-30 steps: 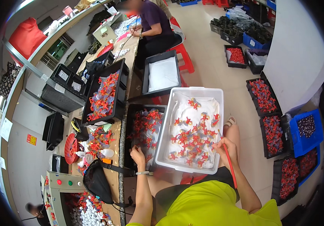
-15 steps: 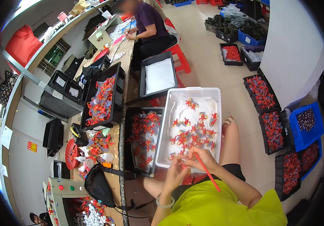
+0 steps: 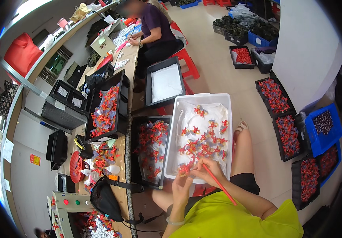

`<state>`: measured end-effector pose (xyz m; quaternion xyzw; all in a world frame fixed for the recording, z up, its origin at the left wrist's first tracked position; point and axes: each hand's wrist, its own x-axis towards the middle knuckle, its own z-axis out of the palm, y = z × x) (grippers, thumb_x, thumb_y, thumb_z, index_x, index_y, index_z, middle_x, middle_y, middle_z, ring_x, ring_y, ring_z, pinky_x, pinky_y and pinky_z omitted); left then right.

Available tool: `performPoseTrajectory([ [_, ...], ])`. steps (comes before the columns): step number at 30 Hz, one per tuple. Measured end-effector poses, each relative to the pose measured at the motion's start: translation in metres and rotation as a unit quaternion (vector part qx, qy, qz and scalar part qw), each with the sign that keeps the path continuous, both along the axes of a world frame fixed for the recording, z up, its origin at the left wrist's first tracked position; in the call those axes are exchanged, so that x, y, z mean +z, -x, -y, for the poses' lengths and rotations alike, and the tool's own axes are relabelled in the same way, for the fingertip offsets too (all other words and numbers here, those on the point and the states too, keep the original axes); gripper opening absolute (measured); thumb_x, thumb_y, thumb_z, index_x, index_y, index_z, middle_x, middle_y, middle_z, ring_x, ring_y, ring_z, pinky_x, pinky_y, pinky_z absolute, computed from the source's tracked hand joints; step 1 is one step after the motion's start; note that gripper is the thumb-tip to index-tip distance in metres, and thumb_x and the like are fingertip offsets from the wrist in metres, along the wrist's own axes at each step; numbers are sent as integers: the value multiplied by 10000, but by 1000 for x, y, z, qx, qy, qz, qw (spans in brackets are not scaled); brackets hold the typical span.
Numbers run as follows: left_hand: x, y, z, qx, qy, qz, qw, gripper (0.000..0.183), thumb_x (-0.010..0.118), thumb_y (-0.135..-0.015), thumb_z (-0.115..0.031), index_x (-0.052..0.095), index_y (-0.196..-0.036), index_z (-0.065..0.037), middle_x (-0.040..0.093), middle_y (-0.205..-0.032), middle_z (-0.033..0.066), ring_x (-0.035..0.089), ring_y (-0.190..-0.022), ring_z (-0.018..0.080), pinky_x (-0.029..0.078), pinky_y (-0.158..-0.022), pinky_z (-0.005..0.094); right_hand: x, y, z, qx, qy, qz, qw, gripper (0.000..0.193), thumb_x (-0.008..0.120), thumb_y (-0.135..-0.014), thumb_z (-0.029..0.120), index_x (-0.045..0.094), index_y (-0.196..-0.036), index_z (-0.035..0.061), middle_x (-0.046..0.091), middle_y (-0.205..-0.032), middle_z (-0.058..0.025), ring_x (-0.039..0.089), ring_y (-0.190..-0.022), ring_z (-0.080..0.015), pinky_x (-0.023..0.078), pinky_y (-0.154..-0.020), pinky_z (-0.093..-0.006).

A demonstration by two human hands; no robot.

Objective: Using a brush to apply glue or paint to small plastic figurines at a factory assembly workbench.

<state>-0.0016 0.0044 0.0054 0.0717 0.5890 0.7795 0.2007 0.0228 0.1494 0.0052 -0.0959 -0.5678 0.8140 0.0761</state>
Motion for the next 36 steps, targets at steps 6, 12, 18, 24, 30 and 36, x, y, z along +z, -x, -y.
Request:
performPoseTrajectory([
  [6,-5,-10,1,-7,20,23,1000,350,548,-903,-25,492,-1238,63,520,-1258,137,507,-1151,219,411,-1008,379,-4,-2,-2,15,-55,-17,998,206,707,-783,29,507,-734,28,668,-830,-90,628,-823,-95,507,-723,-248],
  [12,1,-12,10,35,-61,35,997,368,535,-941,-132,467,-1245,63,540,-1207,176,577,-1077,306,466,-946,378,2,-2,-14,22,-130,-54,990,114,535,-926,68,571,-999,-13,667,-909,-98,629,-850,-115,508,-750,-239],
  [18,17,5,23,56,39,10,998,310,483,-940,-58,484,-1224,67,600,-1124,130,624,-975,227,498,-835,315,39,0,-34,41,-36,-56,997,395,528,-950,270,553,-1205,-31,645,-899,-78,610,-831,-117,514,-768,-274],
  [24,22,8,14,19,-17,-40,999,317,533,-950,-157,515,-1177,63,619,-1096,161,638,-916,208,501,-793,292,62,1,-17,12,-110,-145,983,326,586,-912,276,659,-1033,-19,619,-799,-72,578,-728,-123,464,-661,-251],
  [30,12,-10,17,32,-21,-18,999,364,532,-951,-157,477,-1231,69,649,-987,121,621,-899,158,484,-781,259,58,-5,-15,69,-272,-150,948,299,547,-929,256,650,-850,-13,638,-758,-103,597,-726,-184,467,-642,-280],
  [36,12,-18,25,16,28,-31,999,391,530,-955,-204,481,-1236,63,637,-986,99,617,-856,139,486,-769,260,59,7,-18,87,-338,-212,913,265,552,-912,255,619,-808,21,615,-715,-65,563,-673,-215,421,-626,-320],
])
